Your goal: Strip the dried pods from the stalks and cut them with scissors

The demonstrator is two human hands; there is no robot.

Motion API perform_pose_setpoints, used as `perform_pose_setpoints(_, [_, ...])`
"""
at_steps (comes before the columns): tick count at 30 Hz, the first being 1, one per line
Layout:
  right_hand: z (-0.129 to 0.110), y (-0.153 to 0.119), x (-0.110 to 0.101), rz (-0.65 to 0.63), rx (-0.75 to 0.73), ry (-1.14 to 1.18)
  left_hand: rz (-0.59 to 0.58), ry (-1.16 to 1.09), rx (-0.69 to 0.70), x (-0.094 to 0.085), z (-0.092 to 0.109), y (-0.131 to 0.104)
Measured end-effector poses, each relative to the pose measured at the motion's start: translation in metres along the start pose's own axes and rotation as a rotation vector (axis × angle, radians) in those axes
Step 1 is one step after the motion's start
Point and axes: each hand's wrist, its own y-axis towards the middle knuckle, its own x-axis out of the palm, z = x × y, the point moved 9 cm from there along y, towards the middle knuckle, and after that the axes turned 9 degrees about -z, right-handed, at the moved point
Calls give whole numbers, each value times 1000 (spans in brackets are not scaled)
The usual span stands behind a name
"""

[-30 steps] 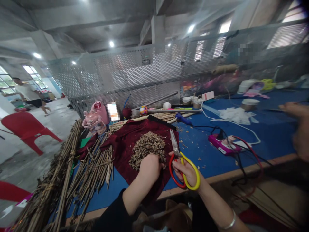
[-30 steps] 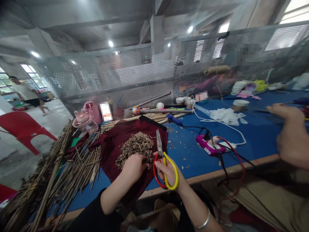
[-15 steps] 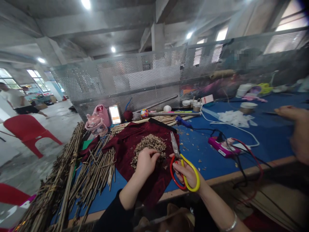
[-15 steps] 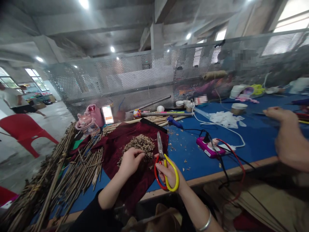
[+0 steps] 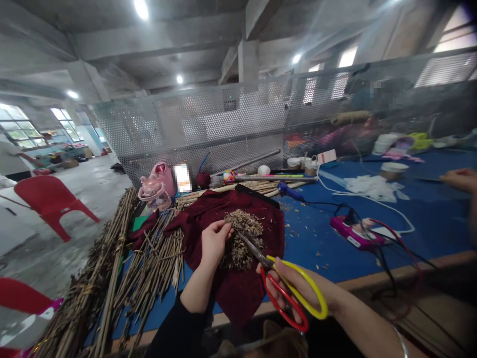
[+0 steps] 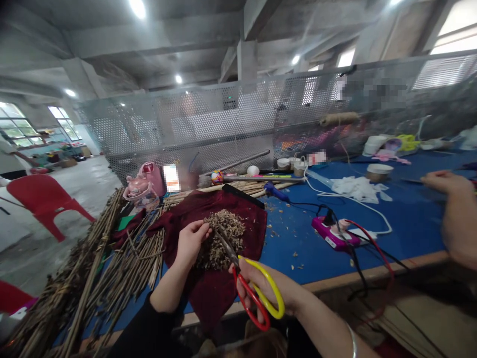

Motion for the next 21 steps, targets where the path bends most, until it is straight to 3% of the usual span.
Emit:
perform_pose_setpoints(6, [0,13,6,-19,20,11,-4,292,99,0,15,-8])
perform_pose_setpoints(12, [3,27,2,60,18,41,-78,404,280,13,27,-14])
perform_pose_setpoints(17, [5,32,-4,173,29,42,-54,455,202,12,25,-16])
perform_pose_setpoints(21, [2,34,-7,185,6,-8,-35,485,165,10,24,-17])
